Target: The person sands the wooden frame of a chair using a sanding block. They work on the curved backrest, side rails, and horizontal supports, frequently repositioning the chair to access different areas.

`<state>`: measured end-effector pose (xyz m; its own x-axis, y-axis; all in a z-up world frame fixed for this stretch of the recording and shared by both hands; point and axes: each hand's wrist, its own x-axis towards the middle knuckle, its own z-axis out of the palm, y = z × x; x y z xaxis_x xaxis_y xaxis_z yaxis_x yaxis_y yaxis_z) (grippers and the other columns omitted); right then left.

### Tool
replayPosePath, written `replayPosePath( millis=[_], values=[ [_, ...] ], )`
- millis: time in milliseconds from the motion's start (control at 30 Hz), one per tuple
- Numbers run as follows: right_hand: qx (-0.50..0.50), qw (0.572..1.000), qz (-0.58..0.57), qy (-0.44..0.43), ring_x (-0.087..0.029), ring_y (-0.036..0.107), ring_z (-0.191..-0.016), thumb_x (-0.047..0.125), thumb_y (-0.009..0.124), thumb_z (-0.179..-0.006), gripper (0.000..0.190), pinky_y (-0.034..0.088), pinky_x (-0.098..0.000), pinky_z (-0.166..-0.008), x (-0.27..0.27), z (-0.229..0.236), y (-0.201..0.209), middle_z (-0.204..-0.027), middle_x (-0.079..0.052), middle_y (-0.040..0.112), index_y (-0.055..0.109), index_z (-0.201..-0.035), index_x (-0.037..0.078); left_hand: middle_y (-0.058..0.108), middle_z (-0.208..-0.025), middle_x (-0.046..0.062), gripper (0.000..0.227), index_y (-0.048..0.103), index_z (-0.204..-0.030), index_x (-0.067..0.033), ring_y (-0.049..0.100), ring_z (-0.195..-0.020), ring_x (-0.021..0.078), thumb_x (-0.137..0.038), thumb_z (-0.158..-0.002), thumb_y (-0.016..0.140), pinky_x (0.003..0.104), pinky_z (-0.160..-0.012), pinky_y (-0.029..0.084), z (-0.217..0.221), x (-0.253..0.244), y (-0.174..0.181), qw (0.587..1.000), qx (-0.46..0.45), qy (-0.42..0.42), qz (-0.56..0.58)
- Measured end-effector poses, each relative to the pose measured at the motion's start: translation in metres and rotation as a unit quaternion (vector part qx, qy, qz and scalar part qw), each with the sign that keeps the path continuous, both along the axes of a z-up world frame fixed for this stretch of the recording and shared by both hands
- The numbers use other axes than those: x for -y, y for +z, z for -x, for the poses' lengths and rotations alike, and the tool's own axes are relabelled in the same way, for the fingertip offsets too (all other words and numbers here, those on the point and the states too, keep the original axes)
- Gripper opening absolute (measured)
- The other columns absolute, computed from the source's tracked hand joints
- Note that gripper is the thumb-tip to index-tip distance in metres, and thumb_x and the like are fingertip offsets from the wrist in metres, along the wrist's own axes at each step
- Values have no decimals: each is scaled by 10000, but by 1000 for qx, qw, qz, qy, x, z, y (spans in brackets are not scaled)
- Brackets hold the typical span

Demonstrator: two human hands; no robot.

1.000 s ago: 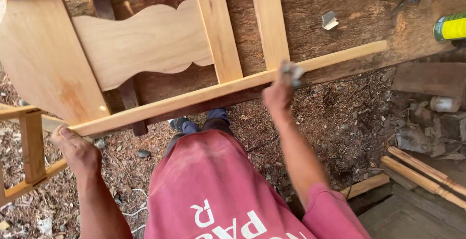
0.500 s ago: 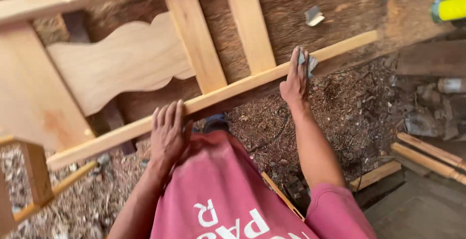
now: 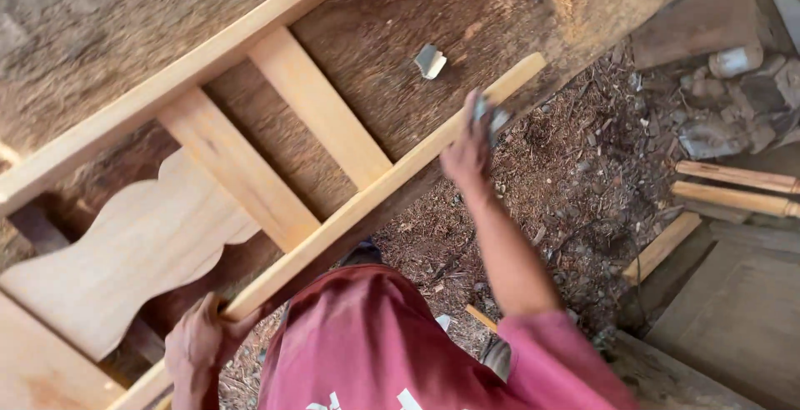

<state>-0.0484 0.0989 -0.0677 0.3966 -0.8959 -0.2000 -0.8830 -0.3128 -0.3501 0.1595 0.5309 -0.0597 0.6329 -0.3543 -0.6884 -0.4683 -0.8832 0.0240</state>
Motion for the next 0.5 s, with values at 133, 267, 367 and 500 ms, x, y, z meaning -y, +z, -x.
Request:
replayPosePath(
  millis=[133,267,367,500],
  values=[
    [-77,996,16,-43,-384,-17,-1589,-123,422,-860,918,-22,-527,-1282,114,19,-8,-1711,-216,-18,-39,-1629,71,787,-1002,18,765,675,-906,-218,757,-992,282,-911,-585,634,428,-840,598,4,3,-1,1000,20,17,-17],
    [-92,985,50,-133,-332,-50,-1596,51,633,-948,987,-103,-618,-1225,72,-23,17,-1724,-197,-22,-80,-1625,134,779,-940,38,743,649,-870,-184,750,-985,294,-870,-585,677,454,-839,579,2,-12,-29,1000,17,12,-6],
    [410,825,-249,-298,-252,30,-1576,547,6,-984,795,-4,-332,-1280,-34,-71,73,-1702,-122,-82,-45,-1608,57,722,-752,-64,715,603,-745,-240,735,-744,162,-875,-445,734,327,-663,538,9,-38,-82,993,109,9,34],
    [13,1000,15,15,-452,-22,-1555,-113,544,-737,1035,4,-515,-1275,-30,-23,0,-1669,-321,2,-4,-1608,-3,581,-583,6,620,578,-666,-178,591,-616,173,-695,-437,833,308,-651,455,17,-48,-101,962,175,35,209]
  ],
)
